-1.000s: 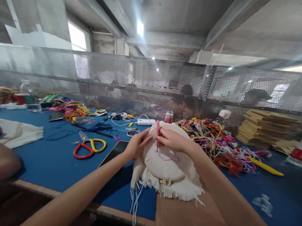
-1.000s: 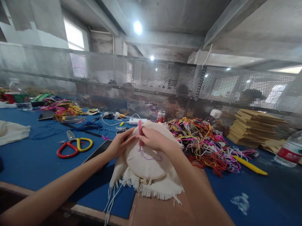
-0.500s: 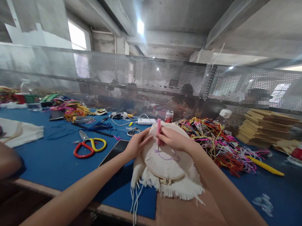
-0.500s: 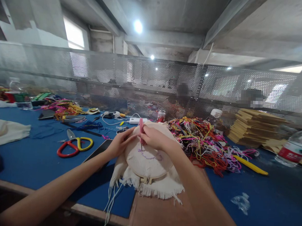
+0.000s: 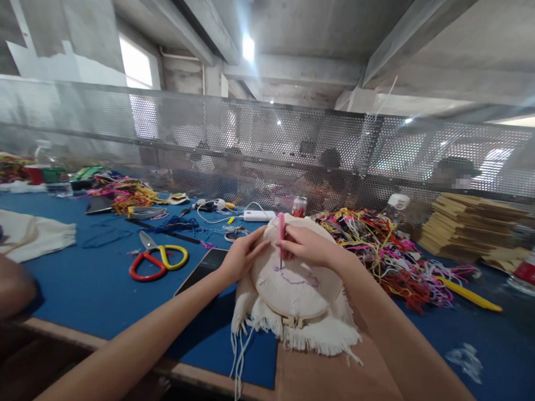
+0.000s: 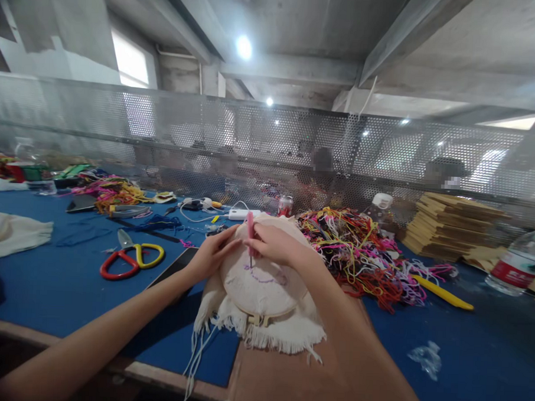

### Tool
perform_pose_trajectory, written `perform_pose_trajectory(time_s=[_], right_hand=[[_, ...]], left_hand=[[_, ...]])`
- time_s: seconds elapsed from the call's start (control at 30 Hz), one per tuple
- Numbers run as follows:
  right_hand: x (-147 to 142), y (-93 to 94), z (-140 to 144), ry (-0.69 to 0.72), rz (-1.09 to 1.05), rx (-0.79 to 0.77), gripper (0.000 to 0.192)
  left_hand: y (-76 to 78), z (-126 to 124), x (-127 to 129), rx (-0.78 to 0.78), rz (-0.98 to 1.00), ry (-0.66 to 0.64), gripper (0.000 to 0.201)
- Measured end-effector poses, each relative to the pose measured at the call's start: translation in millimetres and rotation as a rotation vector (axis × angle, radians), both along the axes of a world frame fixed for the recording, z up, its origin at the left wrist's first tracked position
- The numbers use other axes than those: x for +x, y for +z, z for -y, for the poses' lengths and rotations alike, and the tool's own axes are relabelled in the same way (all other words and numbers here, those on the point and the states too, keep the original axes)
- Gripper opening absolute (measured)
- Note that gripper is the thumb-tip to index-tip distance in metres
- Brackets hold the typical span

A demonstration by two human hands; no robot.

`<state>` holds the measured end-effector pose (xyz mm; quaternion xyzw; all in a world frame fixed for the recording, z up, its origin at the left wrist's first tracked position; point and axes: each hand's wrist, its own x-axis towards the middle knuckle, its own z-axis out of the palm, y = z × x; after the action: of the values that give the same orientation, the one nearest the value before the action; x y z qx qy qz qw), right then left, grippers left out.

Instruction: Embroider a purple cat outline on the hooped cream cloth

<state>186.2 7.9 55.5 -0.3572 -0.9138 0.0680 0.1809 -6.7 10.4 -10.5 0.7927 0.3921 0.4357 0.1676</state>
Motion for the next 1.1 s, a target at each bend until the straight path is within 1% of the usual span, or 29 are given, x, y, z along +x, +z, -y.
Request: perform_pose_trajectory(time_s=[0.2,0.33,0.4,0.7,0.8,0.9,0.97,1.03,1.1], right_hand=[[0.7,-2.7,-2.8,-0.021,-0.046,-0.048,0.022],[0.9,-5.2,-3.9,-0.003,-0.096,-0.153,0.021],[0.8,-5.0,-4.0,-0.001,-0.111,-0.174,0.020],[-0.2,-3.5,-2.4,0.013,-0.102,-0.023,0.020],[-0.8,-4.5,-1.5,0.050,-0.080,-0.037,0.018],[-1.4,-5.3,-1.4,0.116,-0.041,-0.078,0.012],[-1.6,-5.6,-1.5,0.145,-0.040,-0.074,0.011],[-1.4,-5.6,-1.5,0.137,-0.072,-0.061,0.012],[-1.1,-4.9,-1.0,0.101,-0.105,-0.048,0.014]], left_hand=[[-2.3,-1.8,-0.6,0.002,0.002,0.006,0.047],[-3.5,-3.4,-0.4,0.011,0.016,0.003,0.047],[-3.7,-3.3,-0.4,0.010,0.021,-0.001,0.047],[-1.1,-0.3,0.0,0.000,0.028,-0.012,0.047],[0.0,0.5,0.3,0.006,0.022,-0.007,0.048],[0.5,0.7,0.8,0.019,0.035,-0.005,0.046],[0.9,0.7,1.0,0.022,0.038,-0.009,0.045],[1.6,0.9,0.9,0.019,0.031,-0.014,0.046],[2.2,1.2,0.7,0.016,0.024,-0.014,0.047]])
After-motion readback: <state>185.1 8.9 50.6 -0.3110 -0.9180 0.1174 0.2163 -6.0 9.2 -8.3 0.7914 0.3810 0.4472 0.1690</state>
